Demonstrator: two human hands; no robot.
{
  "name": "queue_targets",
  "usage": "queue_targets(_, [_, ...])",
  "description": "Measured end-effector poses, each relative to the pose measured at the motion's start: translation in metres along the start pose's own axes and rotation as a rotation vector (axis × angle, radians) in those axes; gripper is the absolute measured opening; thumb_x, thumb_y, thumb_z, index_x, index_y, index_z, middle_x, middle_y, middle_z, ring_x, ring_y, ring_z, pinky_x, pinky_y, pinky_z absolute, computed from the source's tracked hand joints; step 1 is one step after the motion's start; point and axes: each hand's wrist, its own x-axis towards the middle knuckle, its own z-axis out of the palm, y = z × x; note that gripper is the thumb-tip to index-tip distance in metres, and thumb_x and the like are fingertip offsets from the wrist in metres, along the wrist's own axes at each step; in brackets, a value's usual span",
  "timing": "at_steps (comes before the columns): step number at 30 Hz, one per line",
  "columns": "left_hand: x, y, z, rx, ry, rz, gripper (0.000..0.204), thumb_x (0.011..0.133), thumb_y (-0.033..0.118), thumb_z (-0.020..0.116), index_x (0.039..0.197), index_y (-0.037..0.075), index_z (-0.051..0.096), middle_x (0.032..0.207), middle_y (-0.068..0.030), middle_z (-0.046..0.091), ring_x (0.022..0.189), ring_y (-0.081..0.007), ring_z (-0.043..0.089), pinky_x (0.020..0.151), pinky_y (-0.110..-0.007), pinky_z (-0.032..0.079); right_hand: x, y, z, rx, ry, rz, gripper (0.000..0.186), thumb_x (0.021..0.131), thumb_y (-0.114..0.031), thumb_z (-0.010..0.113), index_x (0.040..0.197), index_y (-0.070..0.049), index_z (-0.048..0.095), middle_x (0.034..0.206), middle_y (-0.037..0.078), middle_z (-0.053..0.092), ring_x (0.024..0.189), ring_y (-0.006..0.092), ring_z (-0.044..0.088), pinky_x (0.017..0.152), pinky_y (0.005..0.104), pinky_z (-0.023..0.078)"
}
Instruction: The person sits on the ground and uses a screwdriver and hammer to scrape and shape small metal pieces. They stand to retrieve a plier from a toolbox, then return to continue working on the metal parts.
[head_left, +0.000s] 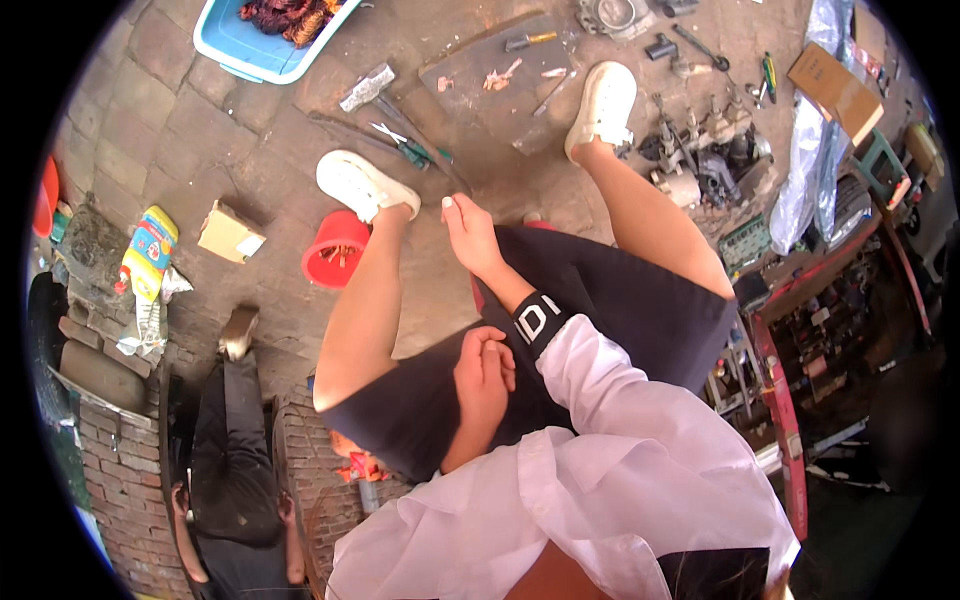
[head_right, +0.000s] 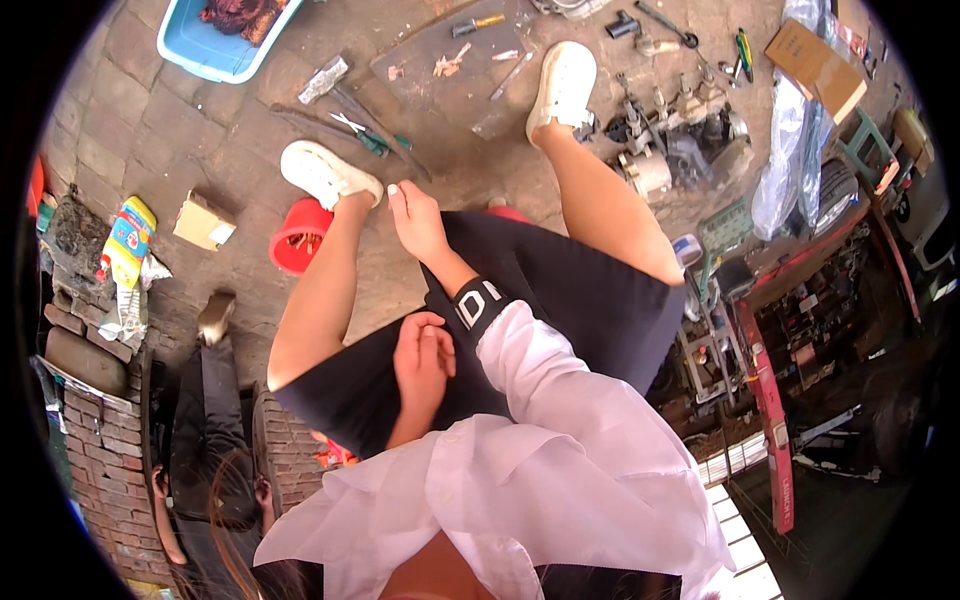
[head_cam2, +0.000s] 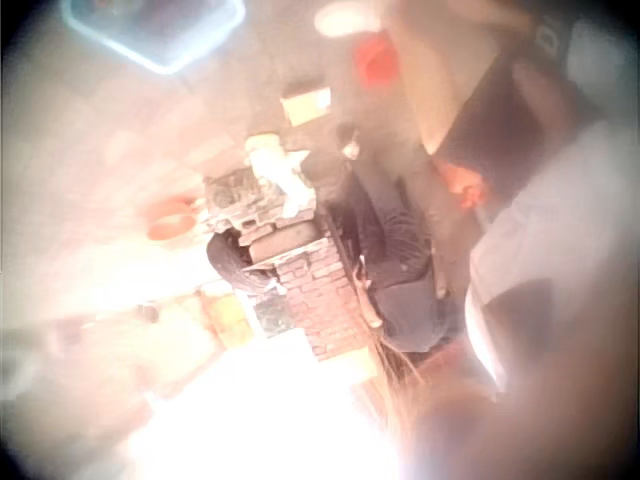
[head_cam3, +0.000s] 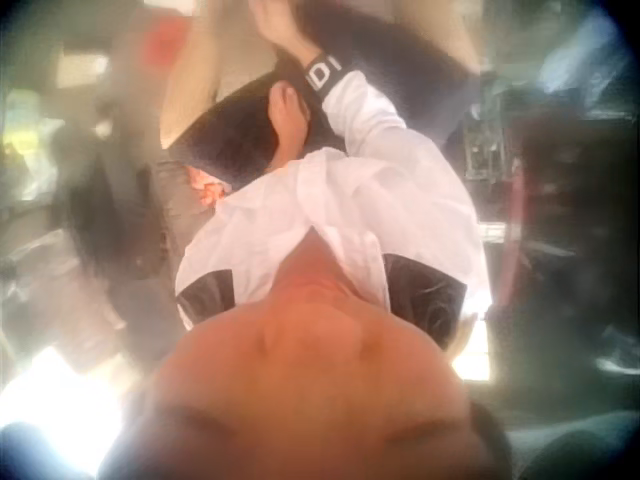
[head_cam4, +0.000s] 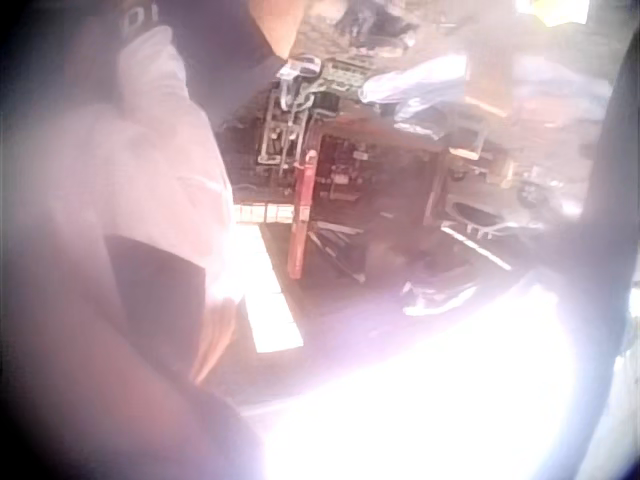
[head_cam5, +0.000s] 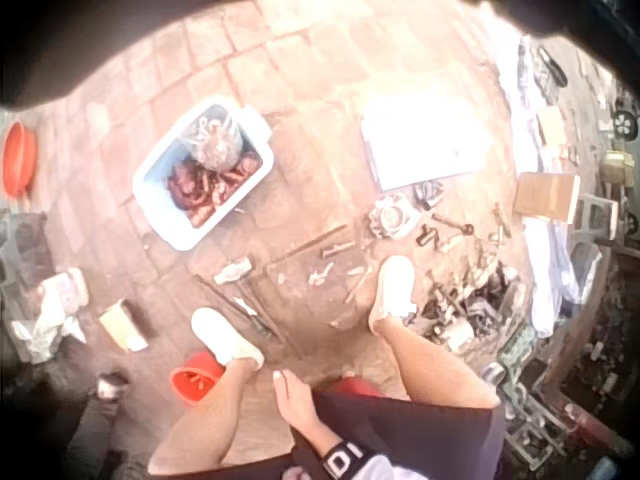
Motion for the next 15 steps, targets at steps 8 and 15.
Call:
queue_targets(8, [0.042,0.068,-0.050,-0.561,0.592,0.619,0.049,0.089,0.021,0.048,0.133,0.001,0.037,0.131,-0.0144,0.045,0.083,-0.0210,0.062,0.067,-0.031,0.050,0.112,0.013,0.035,0.401,-0.010,0.007,0.033,0.099,-0.027,0.045,0.075,-0.005,0.049,0.059,-0.003,0.042,0.051,0.0049,0.039,0.047,0.0234,0.033])
queue_targets(15, [0.027,0.013,-0.035,-0.623,0.656,0.855,0.054,0.086,0.025,0.053,0.134,0.003,0.040,0.133,-0.0127,0.044,0.110,-0.0246,0.052,0.081,-0.032,0.042,0.077,-0.062,0.073,0.685,-0.272,-0.335,0.029,0.100,-0.025,0.042,0.080,-0.005,0.050,0.061,-0.005,0.038,0.050,0.0020,0.032,0.045,0.0203,0.027])
